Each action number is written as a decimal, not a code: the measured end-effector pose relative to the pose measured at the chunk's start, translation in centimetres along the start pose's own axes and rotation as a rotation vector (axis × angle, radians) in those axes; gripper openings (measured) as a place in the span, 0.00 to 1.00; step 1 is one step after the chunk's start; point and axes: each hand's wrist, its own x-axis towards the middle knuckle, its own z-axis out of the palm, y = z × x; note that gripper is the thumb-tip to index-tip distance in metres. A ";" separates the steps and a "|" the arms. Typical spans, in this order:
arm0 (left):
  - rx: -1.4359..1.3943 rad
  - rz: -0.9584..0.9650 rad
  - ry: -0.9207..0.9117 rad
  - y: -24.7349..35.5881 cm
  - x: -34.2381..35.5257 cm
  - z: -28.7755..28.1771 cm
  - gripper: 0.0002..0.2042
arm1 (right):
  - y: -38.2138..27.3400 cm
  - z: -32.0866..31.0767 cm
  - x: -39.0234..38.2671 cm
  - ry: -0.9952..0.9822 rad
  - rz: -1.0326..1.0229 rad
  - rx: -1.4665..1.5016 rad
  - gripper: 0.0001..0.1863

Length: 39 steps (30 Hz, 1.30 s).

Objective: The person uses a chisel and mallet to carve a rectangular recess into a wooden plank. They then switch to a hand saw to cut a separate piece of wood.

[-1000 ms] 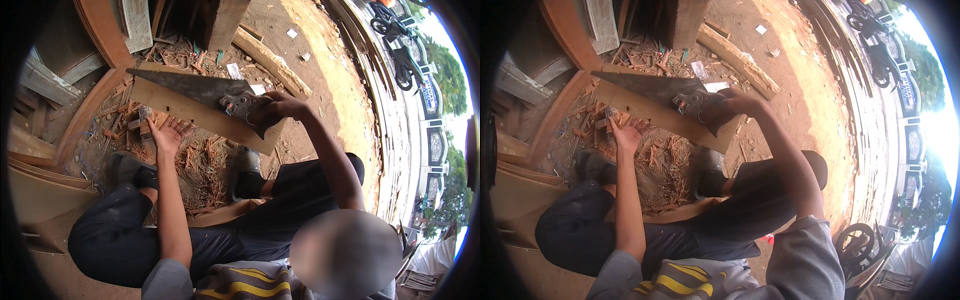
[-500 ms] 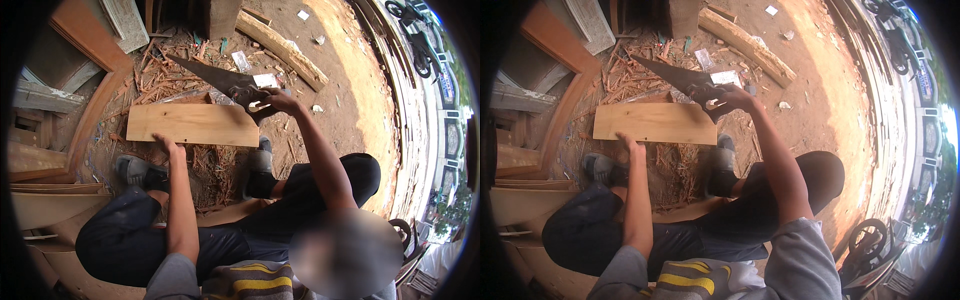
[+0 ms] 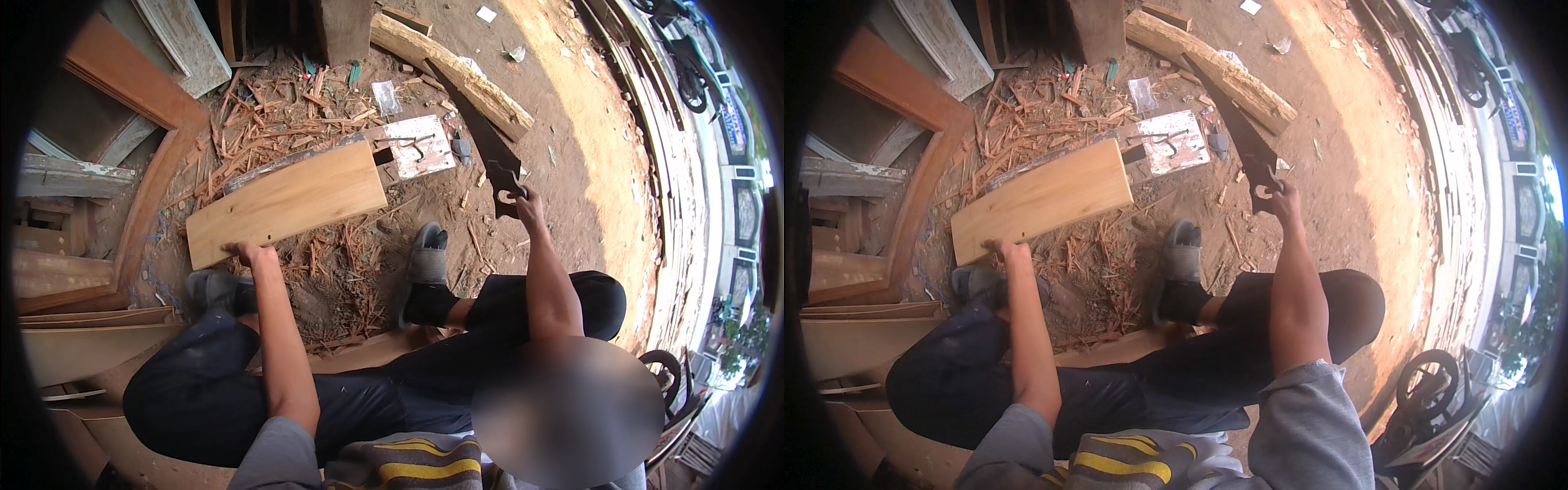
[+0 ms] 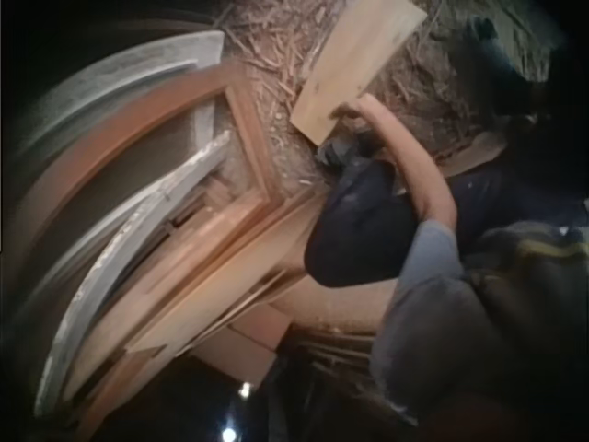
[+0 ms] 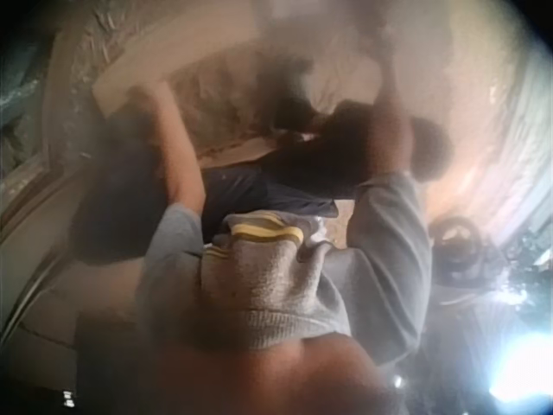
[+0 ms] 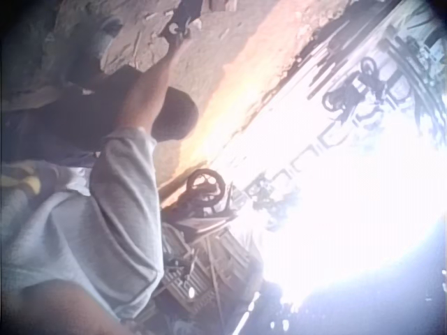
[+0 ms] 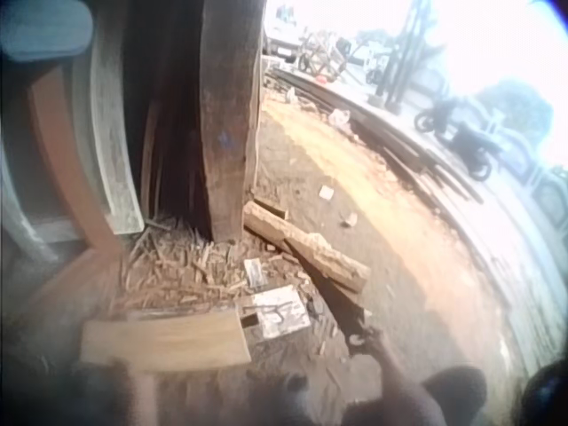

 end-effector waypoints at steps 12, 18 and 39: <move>-0.117 0.299 0.152 8.7 0.8 3.5 0.43 | -6.7 6.1 -2.4 0.253 -0.001 -0.893 0.22; -0.307 0.392 0.169 13.2 -2.6 5.2 0.36 | -17.9 20.3 -7.7 -0.277 -0.688 -0.906 0.42; -0.188 0.425 -0.133 15.8 -0.1 3.6 0.37 | -22.1 20.0 -3.5 -0.772 -1.155 -0.965 0.29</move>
